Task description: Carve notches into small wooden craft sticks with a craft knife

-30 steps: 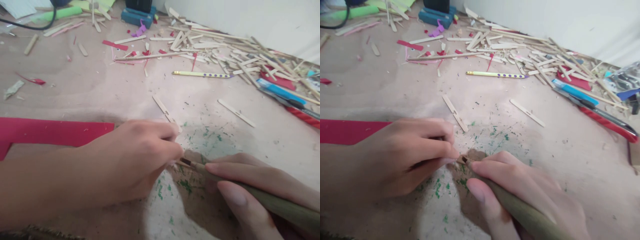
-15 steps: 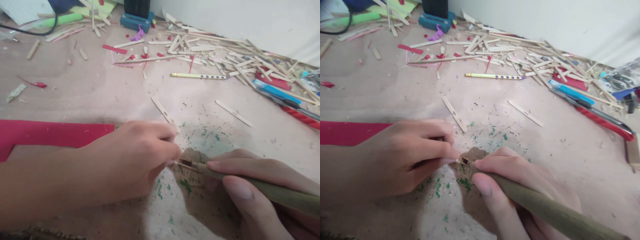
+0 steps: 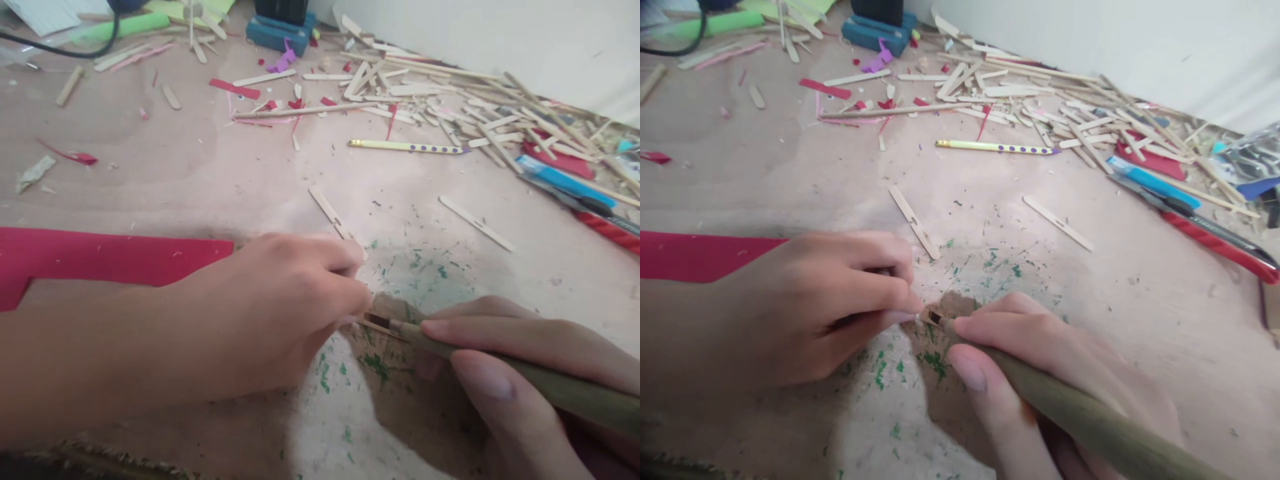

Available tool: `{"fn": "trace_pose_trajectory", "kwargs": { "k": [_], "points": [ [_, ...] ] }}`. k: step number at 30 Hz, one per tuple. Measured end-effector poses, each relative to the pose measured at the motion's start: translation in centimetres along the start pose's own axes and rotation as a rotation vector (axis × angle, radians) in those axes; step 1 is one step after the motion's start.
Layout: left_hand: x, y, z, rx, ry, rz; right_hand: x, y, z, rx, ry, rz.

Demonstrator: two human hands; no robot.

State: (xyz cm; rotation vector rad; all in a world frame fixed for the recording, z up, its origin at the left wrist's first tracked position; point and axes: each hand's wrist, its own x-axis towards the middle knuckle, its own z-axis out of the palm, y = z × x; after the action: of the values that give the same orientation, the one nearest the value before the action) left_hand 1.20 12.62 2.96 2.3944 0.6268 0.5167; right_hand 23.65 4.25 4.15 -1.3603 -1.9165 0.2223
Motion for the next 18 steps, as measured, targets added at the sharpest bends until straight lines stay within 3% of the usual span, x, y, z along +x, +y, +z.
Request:
{"fn": "trace_pose_trajectory", "kwargs": {
  "k": [6,12,18],
  "points": [
    [0.2,0.0,0.1,0.042,0.004,0.003,-0.3,-0.5,0.0,0.016,-0.006,0.029],
    [0.1,0.0,0.1,0.039,0.027,0.023,-1.1,-0.3,-1.4,-0.053,-0.135,0.07],
    [0.1,-0.1,-0.2,0.001,-0.01,0.026,-1.3,0.1,-1.8,-0.133,-0.075,0.087]
  ]
}}
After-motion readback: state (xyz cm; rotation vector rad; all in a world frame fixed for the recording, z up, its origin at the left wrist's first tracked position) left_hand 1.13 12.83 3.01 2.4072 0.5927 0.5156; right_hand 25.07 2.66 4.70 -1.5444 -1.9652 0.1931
